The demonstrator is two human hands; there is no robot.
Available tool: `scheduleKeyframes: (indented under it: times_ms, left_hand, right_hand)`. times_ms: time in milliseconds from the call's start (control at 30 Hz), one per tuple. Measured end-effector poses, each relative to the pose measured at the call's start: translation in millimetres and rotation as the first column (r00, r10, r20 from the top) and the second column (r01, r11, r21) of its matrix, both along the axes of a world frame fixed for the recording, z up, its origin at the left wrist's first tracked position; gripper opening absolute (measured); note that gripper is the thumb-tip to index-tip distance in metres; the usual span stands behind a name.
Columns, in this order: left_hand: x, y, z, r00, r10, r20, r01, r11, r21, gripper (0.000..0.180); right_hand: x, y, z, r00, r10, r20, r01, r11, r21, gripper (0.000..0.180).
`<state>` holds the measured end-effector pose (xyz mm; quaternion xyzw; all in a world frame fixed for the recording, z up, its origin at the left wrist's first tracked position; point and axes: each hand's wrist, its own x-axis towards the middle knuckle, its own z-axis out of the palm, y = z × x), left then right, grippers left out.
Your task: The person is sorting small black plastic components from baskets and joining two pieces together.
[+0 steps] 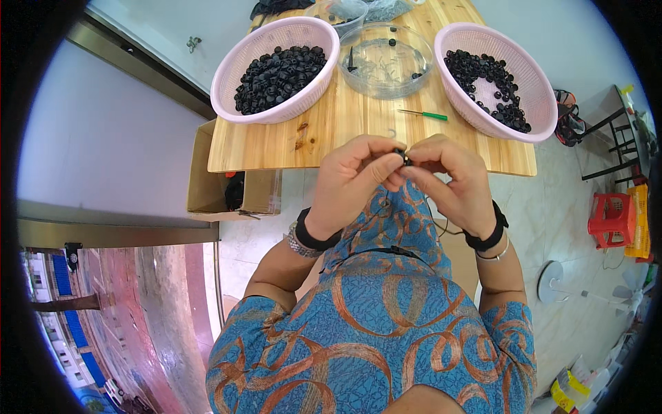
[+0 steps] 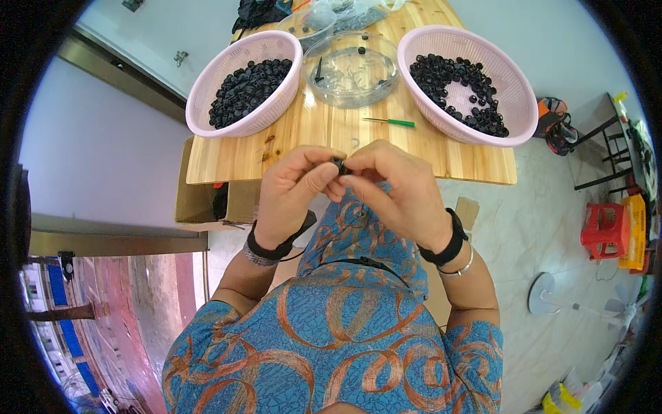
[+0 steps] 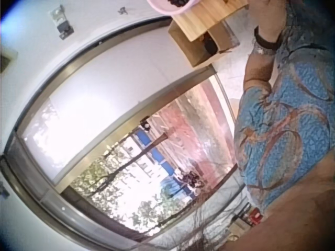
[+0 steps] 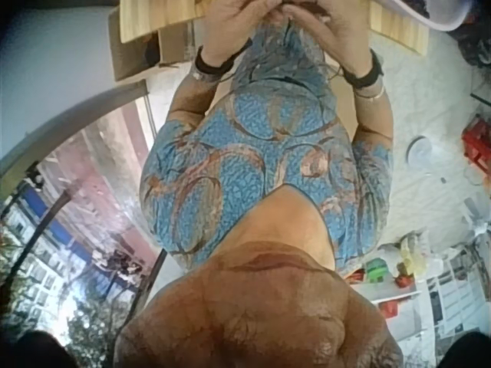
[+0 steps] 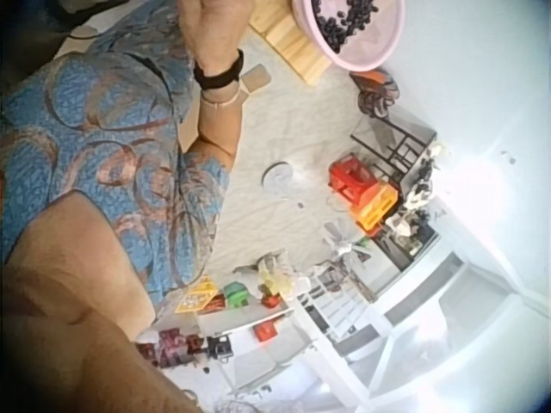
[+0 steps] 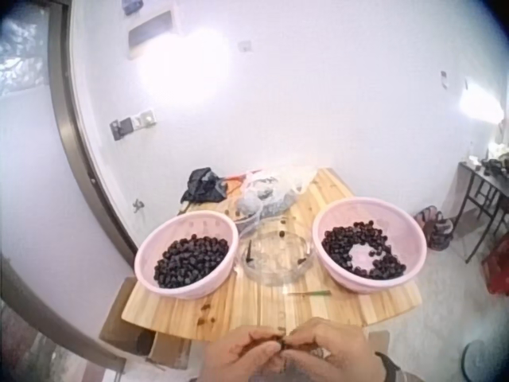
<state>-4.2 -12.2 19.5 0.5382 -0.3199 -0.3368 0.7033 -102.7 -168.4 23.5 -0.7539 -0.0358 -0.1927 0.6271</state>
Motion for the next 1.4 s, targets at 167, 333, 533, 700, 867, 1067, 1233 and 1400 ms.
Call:
scheduleKeyframes:
  times_ms: [167,333,533,700,867,1067,1233,1400]
  left_hand:
    - [-4.2,-10.0,-4.7,0.979,0.024,-0.201,-0.043,0.995,-0.093,0.024]
    - [-4.1,-10.6,-4.2,0.957,-0.035,-0.288,-0.003,0.991,-0.131,0.025]
    - [-6.0,-13.8,-5.4,0.939,-0.065,-0.337,0.004,0.984,-0.181,0.026]
    - [-7.3,-15.2,-5.6,0.942,-0.083,-0.324,0.021,0.982,-0.189,0.027]
    - [-7.8,-15.5,-4.3,0.953,-0.086,-0.292,0.042,0.987,-0.156,0.027]
    - [-9.7,-15.0,-2.1,0.971,-0.087,-0.224,0.051,0.985,-0.162,0.027]
    - [-11.1,-17.1,-3.8,0.986,-0.072,-0.149,0.044,0.982,-0.184,0.027]
    - [-11.3,-17.3,-7.9,0.994,-0.052,-0.099,0.033,0.981,-0.189,0.027]
  right_hand:
    - [1.5,-0.6,-6.6,0.999,-0.024,0.027,0.015,0.956,0.292,0.016]
    - [2.4,-5.3,-13.5,0.999,0.015,0.048,-0.034,0.910,0.414,0.021]
    - [3.1,-6.2,-31.5,0.997,0.043,0.059,-0.072,0.729,0.680,0.021]
    - [1.9,-6.3,-41.3,0.989,0.081,0.125,-0.149,0.594,0.791,0.019]
    - [2.1,-8.8,-48.7,0.975,0.108,0.196,-0.222,0.578,0.785,0.021]
    - [0.6,-12.5,-49.0,0.972,0.128,0.195,-0.233,0.605,0.762,0.020]
    - [2.0,-7.0,-45.4,0.974,0.106,0.199,-0.223,0.574,0.788,0.019]
    - [2.8,-7.8,-45.4,0.968,0.106,0.225,-0.244,0.579,0.778,0.016]
